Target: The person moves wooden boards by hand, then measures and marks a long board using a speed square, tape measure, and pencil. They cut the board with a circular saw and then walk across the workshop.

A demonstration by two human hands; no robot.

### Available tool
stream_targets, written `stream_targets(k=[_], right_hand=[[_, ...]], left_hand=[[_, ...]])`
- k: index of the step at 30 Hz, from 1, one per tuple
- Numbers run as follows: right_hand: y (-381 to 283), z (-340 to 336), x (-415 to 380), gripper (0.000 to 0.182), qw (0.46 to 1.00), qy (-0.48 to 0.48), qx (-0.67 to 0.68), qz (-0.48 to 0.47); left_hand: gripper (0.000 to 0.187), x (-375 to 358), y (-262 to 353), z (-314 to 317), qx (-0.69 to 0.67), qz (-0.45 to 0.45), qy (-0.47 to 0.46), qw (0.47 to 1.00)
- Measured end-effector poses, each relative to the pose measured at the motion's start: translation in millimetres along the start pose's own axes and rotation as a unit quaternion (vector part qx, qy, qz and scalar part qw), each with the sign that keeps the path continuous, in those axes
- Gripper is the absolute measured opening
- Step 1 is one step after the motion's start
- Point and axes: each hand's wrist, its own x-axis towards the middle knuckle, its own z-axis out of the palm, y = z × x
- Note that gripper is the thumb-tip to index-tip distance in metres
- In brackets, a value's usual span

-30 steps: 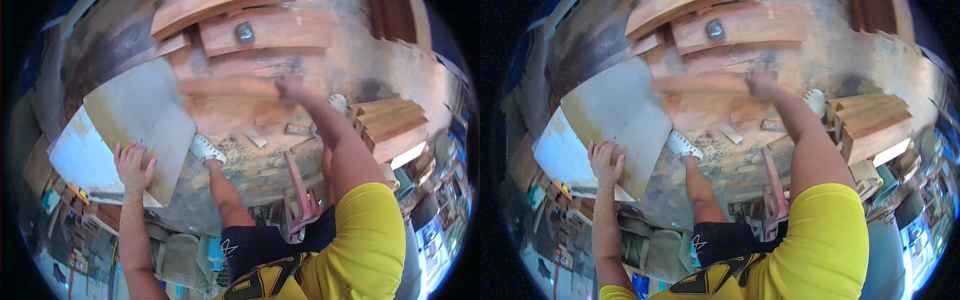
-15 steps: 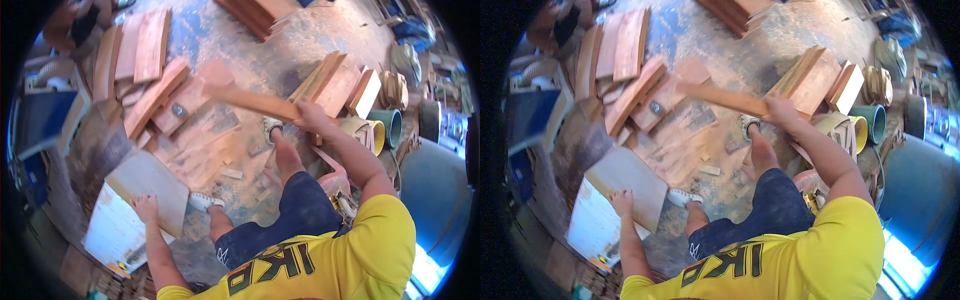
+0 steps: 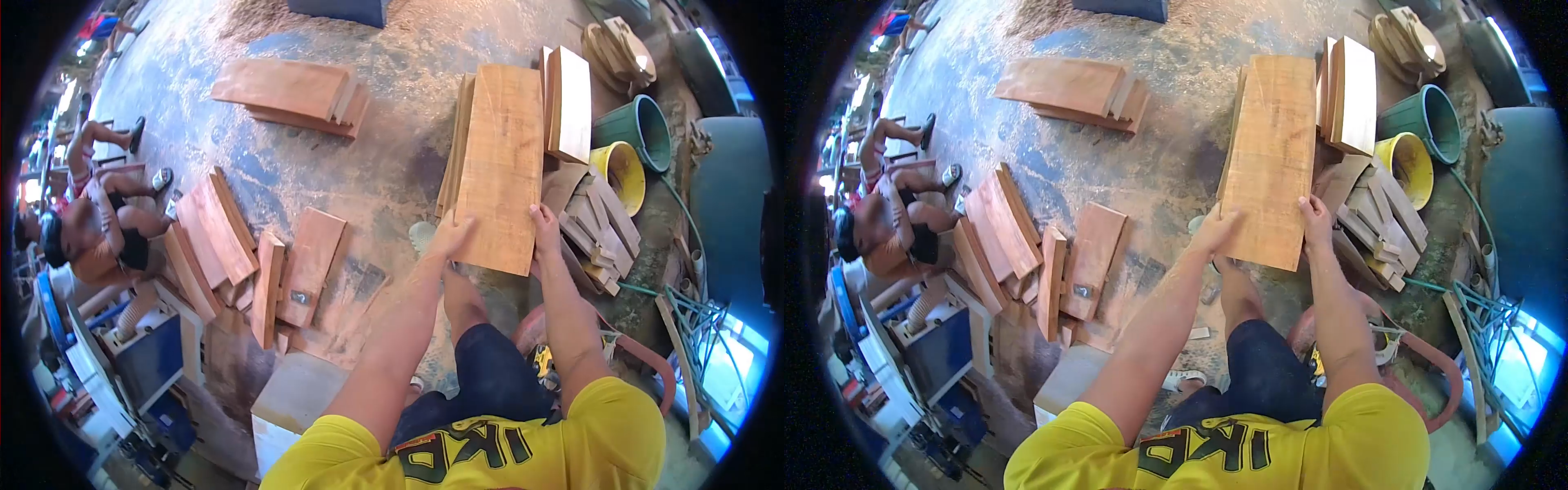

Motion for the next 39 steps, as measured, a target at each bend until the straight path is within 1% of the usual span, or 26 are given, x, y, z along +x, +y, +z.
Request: stream_targets(k=[2, 4, 7, 8, 9, 11, 12, 13, 14, 16, 17, 21, 23, 24, 25, 26, 28, 30, 31, 32, 33, 34, 36, 37, 38, 39], right_hand=[[0.6, -10.6, 22.1, 0.041, 0.999, 0.018, 0.012, 0.026], [23.8, -28.6, 51.1, 0.042, 0.999, 0.004, 0.022, 0.036], [45.7, -39.1, 64.9, 0.053, 0.992, -0.009, 0.009, 0.122], [51.6, -42.2, 66.8, 0.059, 0.980, 0.040, -0.149, 0.123], [55.0, -41.7, 62.6, 0.065, 0.942, 0.088, -0.303, 0.117], [53.2, -28.8, 39.7, 0.072, 0.892, 0.081, -0.431, 0.107], [87.0, -41.5, 35.6, 0.073, 0.911, 0.057, -0.403, 0.064], [79.6, -30.8, 17.8, 0.073, 0.865, 0.029, -0.500, 0.012], [73.2, -17.3, 0.7, 0.073, 0.807, -0.003, -0.589, -0.044], [71.7, 3.2, -20.8, 0.070, 0.785, -0.078, -0.605, -0.104], [74.1, 19.4, -28.7, 0.068, 0.771, -0.122, -0.606, -0.150], [79.8, 97.8, -63.0, 0.064, 0.740, -0.231, -0.610, -0.165], [92.6, 133.5, -69.4, 0.062, 0.734, -0.276, -0.602, -0.153], [99.2, 147.1, -74.6, 0.061, 0.725, -0.321, -0.596, -0.128], [111.4, 161.7, -80.3, 0.057, 0.716, -0.319, -0.608, -0.126], [114.1, 187.1, -93.1, 0.057, 0.705, -0.331, -0.614, -0.129], [115.9, 243.3, -120.1, 0.056, 0.652, -0.375, -0.659, -0.030], [144.2, 291.9, -132.6, 0.055, 0.619, -0.407, -0.670, -0.051], [149.2, 333.1, -150.6, 0.056, 0.587, -0.456, -0.669, -0.032], [159.9, 363.7, -162.8, 0.057, 0.553, -0.500, -0.667, -0.007], [194.7, 378.9, -152.9, 0.057, 0.536, -0.516, -0.668, -0.030], [230.4, 393.0, -137.8, 0.058, 0.517, -0.532, -0.668, -0.052], [265.2, 452.0, -140.6, 0.059, 0.489, -0.553, -0.673, -0.049], [287.6, 480.2, -131.9, 0.059, 0.461, -0.551, -0.691, -0.079], [311.3, 500.8, -124.1, 0.058, 0.432, -0.550, -0.707, -0.104], [327.0, 527.5, -121.1, 0.059, 0.433, -0.547, -0.708, -0.107]], left_hand=[[0.066, 20.9, 14.4, 14.1, 0.012, -0.032, -0.036, 0.999], [0.072, 37.1, 15.5, 23.2, 0.099, 0.052, 0.003, 0.994], [0.076, 44.8, 3.1, 24.2, 0.192, -0.037, -0.011, 0.981], [0.076, 45.3, -4.2, 24.7, 0.186, -0.037, 0.002, 0.982], [0.077, 37.8, -25.8, 25.1, 0.208, -0.022, -0.010, 0.978], [0.076, 8.9, -61.8, 16.2, 0.227, 0.008, -0.023, 0.973], [0.075, -7.3, -70.5, 4.7, 0.227, 0.026, -0.025, 0.973], [0.075, -22.1, -69.6, -12.0, 0.215, 0.024, -0.004, 0.976], [0.072, -44.0, -69.0, -33.9, 0.175, -0.054, -0.006, 0.983], [0.060, -97.0, -55.4, -87.9, 0.212, -0.168, 0.006, 0.963], [0.057, -116.7, -96.3, -114.6, 0.225, -0.178, 0.020, 0.958], [0.045, -199.3, -355.4, -256.4, 0.404, -0.115, 0.016, 0.907], [0.033, -289.6, -288.8, -301.5, 0.376, -0.275, 0.335, 0.819], [0.034, -333.4, -281.5, -338.4, 0.365, -0.249, 0.321, 0.838], [0.037, -377.4, -275.1, -374.9, 0.352, -0.223, 0.306, 0.856], [0.040, -413.0, -298.6, -410.8, 0.267, -0.333, 0.382, 0.820], [0.041, -492.1, -296.8, -449.9, 0.420, -0.337, 0.453, 0.711], [0.045, -543.3, -308.4, -479.4, 0.493, -0.345, 0.493, 0.628], [0.045, -557.3, -324.4, -491.3, 0.482, -0.354, 0.495, 0.631], [0.043, -569.5, -343.0, -499.5, 0.479, -0.296, 0.533, 0.631], [0.041, -577.0, -358.1, -506.2, 0.473, -0.237, 0.571, 0.627], [0.041, -579.4, -366.1, -509.7, 0.462, -0.249, 0.570, 0.632], [0.037, -572.7, -360.7, -508.1, 0.325, -0.226, 0.570, 0.720], [0.031, -569.9, -351.5, -505.0, 0.368, -0.219, 0.600, 0.676], [0.031, -570.6, -347.7, -501.5, 0.357, -0.234, 0.593, 0.683], [0.031, -569.1, -346.1, -501.9, 0.349, -0.211, 0.613, 0.677]])
